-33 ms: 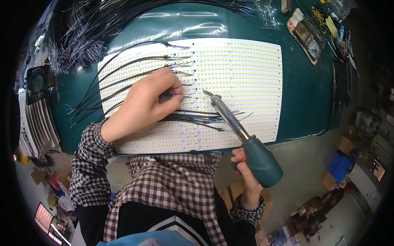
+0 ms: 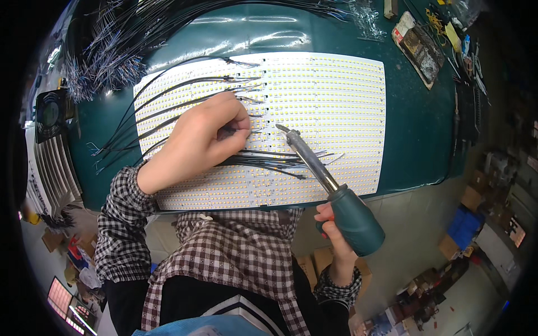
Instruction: Soldering black wires onto the contact points of an LED strip circuit board.
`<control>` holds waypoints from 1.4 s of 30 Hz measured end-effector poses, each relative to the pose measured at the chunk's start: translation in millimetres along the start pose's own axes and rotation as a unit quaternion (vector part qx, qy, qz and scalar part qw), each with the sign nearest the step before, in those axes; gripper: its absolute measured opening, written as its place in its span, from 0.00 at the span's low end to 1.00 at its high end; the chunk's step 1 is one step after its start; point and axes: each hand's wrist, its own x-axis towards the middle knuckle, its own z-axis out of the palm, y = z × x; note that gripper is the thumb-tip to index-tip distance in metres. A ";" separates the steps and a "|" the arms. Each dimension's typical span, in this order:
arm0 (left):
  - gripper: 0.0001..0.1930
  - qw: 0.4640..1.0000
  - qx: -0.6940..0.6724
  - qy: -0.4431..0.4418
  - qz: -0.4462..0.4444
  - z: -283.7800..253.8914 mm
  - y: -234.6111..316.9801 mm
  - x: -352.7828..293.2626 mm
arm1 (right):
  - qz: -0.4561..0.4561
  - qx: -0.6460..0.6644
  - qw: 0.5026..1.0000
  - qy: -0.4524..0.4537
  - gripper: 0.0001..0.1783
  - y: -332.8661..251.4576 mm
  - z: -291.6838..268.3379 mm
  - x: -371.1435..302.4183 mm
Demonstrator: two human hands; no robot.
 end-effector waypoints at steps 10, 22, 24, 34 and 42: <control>0.04 1.000 0.007 -0.007 0.009 0.2 -1.9 1.0 | 0.022 -0.012 1.000 0.001 0.16 1.4 12.9 -0.8; 0.04 0.999 0.028 0.001 0.016 0.1 -1.2 -1.1 | 0.039 -0.016 0.999 -0.013 0.14 2.6 11.4 -2.7; 0.04 1.000 0.026 -0.001 0.018 -0.1 -1.3 -0.7 | 0.043 -0.018 0.999 -0.010 0.14 3.4 12.0 -3.4; 0.04 1.000 0.024 -0.004 0.018 -0.3 -1.6 -1.5 | 0.061 -0.026 0.998 0.004 0.13 1.8 14.9 -5.2; 0.05 0.999 0.038 -0.006 0.017 -1.2 -0.6 -1.3 | 0.047 -0.042 0.998 -0.012 0.14 3.9 12.4 -3.9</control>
